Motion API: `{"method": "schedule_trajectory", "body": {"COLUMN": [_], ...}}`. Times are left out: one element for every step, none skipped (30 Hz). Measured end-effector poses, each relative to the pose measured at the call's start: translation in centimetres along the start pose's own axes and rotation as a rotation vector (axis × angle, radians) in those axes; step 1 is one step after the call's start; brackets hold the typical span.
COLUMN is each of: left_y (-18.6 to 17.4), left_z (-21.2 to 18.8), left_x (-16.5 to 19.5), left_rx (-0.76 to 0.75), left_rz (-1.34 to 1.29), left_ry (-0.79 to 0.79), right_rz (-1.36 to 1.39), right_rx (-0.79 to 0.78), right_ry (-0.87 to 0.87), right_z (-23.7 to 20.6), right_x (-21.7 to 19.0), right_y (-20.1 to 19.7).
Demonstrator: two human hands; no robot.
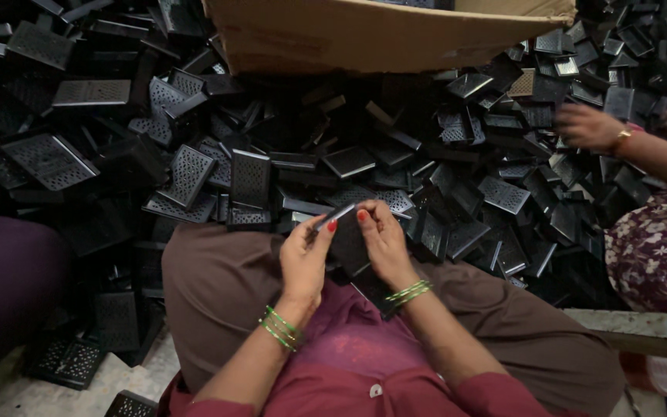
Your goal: The person sits on the floor among large piles of black perforated plastic boxes, picks up individual boxes, turns them over and presses their parts together by hand, then tosses them into a cardboard box in front of them. Other workers nearby handle boxes from the same piles.
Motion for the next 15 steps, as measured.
{"method": "schedule_trajectory", "body": {"left_y": [-0.1,-0.3,-0.3,-0.3,-0.3,-0.1,0.0,0.2,0.5,0.6,0.8,1.1,1.5,2.0,2.3], "left_z": [0.0,-0.2,-0.4,-0.5,-0.4,-0.3,-0.3,-0.3,-0.2,-0.4,-0.8,-1.3,-1.9,-2.6,-2.9], "left_x": [0.2,0.4,0.5,0.6,0.8,0.9,1.0,1.1,1.1,1.2,1.3,1.2,1.2,1.1,1.2], "left_rx": [-0.027,-0.055,-0.082,-0.116,-0.151,-0.186,-0.191,-0.195,-0.2,-0.149,-0.097,-0.042,-0.026,-0.008,0.009], "left_rz": [0.076,0.152,0.226,0.191,0.154,0.115,0.095,0.075,0.056,0.197,0.335,0.474,0.526,0.577,0.629], "left_ry": [0.03,0.057,0.081,0.076,0.077,0.08,0.076,0.071,0.068,0.131,0.193,0.253,0.327,0.403,0.478], "right_rz": [0.043,0.149,0.251,0.355,0.307,0.257,0.208,0.162,0.116,0.071,0.204,0.339,0.475,0.28,0.084], "right_rx": [-0.046,-0.08,-0.115,-0.149,-0.132,-0.116,-0.101,-0.065,-0.026,0.015,0.074,0.133,0.19,0.204,0.217], "right_ry": [0.073,0.087,0.105,0.125,0.08,0.033,-0.015,-0.054,-0.093,-0.131,-0.047,0.039,0.126,0.06,-0.007], "right_z": [0.2,0.3,0.5,0.4,0.4,0.4,0.4,0.3,0.4,0.4,0.5,0.4,0.3,0.1,-0.3], "right_x": [0.2,0.2,0.2,0.1,0.0,-0.2,-0.3,-0.4,-0.5,-0.5,0.0,0.7,1.4,1.5,1.5], "right_y": [-0.2,-0.5,-0.8,-1.0,-1.4,-1.7,-1.8,-1.9,-1.9,-1.8,-1.7,-1.5,-1.2,-1.2,-1.0]}}
Point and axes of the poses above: each hand's wrist, its own z-axis towards the middle knuckle, its own y-axis out of the palm, x = y × z, the point moved 4 cm from there along z, towards the middle knuckle, and after that the axes turned 5 degrees about -y, right-handed, at the moved point
